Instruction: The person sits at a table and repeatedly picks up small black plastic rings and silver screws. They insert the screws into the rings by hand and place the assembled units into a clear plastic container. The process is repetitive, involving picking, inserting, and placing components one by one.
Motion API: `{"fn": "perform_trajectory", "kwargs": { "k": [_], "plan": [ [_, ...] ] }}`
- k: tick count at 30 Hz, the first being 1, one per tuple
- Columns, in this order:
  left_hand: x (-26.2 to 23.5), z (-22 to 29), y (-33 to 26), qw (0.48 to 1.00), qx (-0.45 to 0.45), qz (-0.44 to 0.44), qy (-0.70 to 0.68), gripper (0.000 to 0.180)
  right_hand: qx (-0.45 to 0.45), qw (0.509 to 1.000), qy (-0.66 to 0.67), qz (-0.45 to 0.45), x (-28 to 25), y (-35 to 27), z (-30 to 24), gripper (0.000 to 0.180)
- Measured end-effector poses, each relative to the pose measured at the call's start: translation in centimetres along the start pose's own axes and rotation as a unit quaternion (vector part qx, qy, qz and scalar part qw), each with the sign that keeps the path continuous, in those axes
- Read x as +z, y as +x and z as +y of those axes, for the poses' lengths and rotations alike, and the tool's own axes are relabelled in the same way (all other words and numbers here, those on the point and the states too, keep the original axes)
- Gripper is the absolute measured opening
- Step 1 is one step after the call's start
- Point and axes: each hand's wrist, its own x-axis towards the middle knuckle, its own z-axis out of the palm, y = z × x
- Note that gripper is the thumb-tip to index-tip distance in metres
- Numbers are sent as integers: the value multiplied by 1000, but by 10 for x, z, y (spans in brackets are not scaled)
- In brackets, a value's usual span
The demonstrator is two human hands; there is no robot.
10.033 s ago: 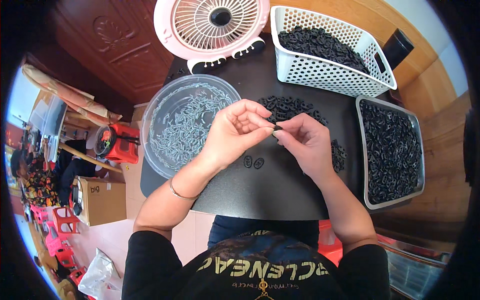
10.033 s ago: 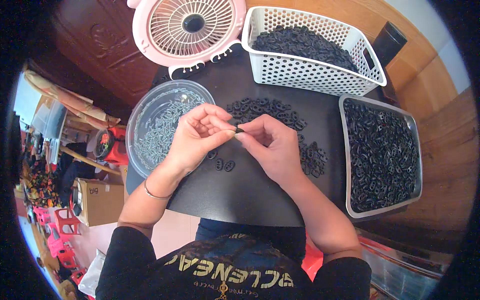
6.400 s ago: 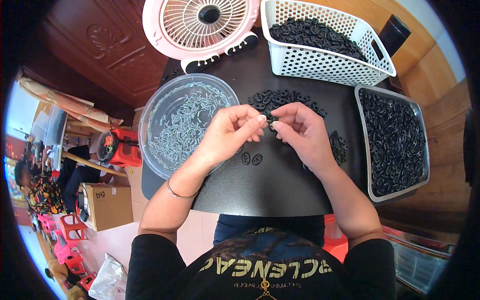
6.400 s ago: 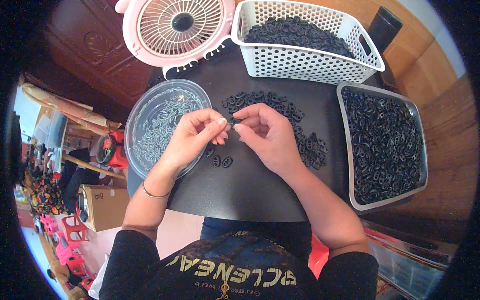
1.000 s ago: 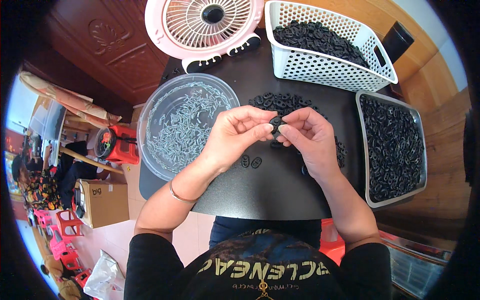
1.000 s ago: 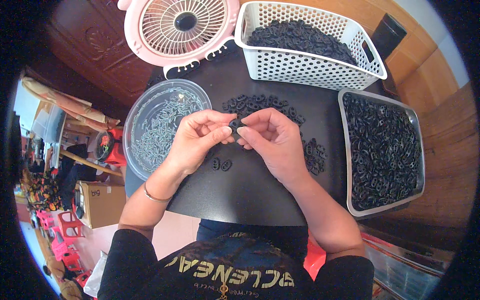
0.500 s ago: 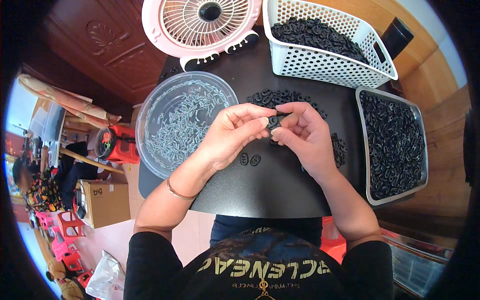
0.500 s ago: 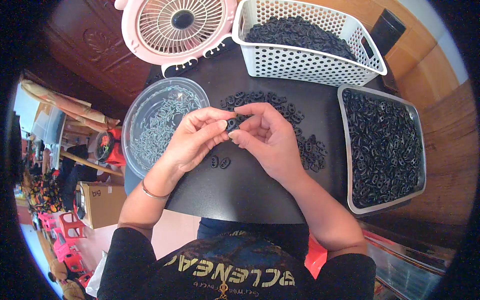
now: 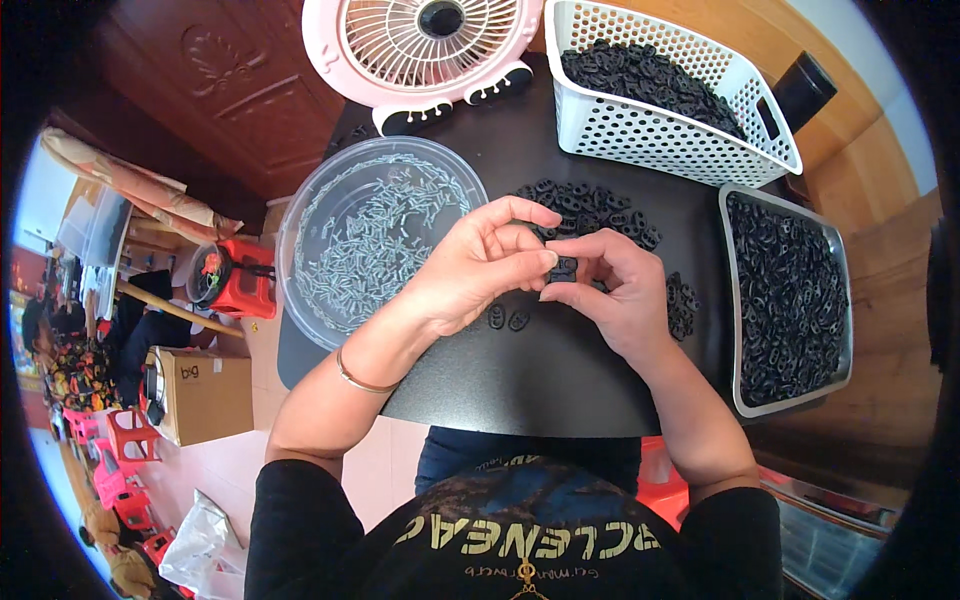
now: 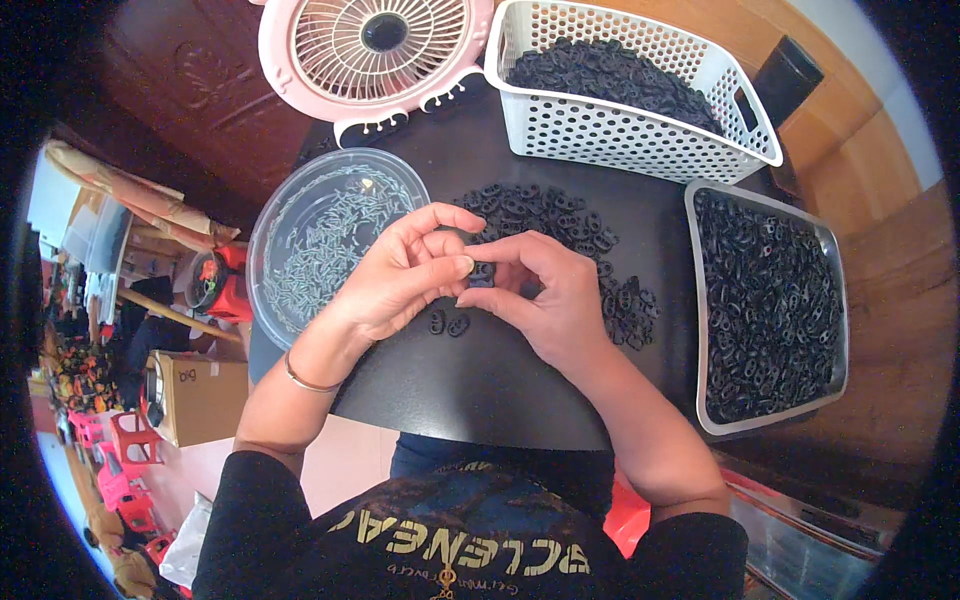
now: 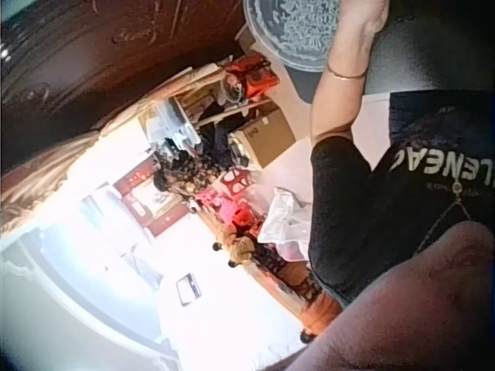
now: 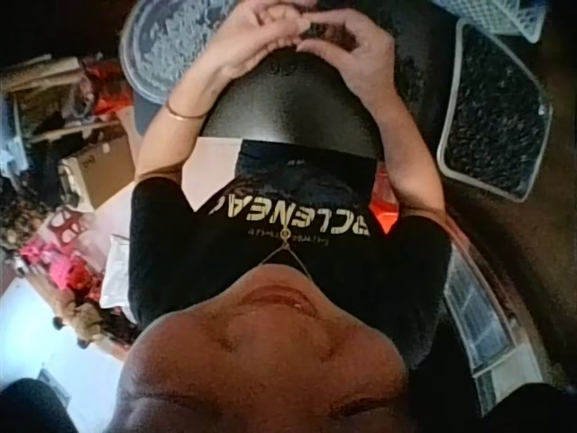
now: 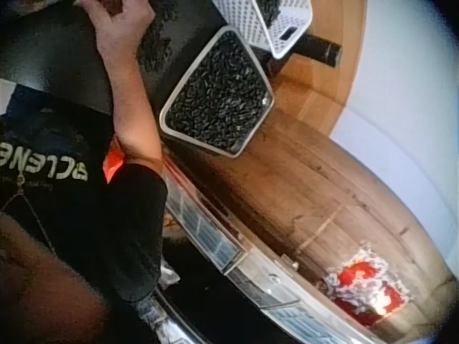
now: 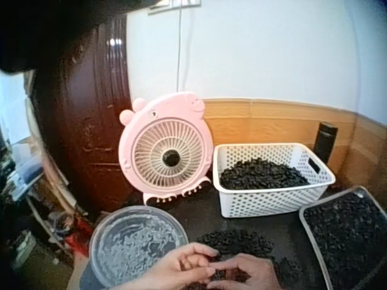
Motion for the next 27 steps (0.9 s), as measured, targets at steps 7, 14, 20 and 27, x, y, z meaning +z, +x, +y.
{"fn": "perform_trajectory", "kwargs": {
  "k": [7, 14, 20, 27],
  "plan": [
    [2, 2, -2, 1000, 0, -11, -10, 38, -28, 1000, 1, 10, 2, -2, -1, 31],
    [5, 8, -5, 1000, 3, -24, 10, 47, -29, 999, -14, 21, 5, -3, -2, 30],
    [-1, 3, -2, 998, 0, -14, -58, 48, -11, 1000, 10, 6, 3, 0, -9, 32],
    [-1, 4, -2, 999, -14, 3, -39, 50, -49, 998, -44, 7, 0, 0, -4, 31]
  ]
}}
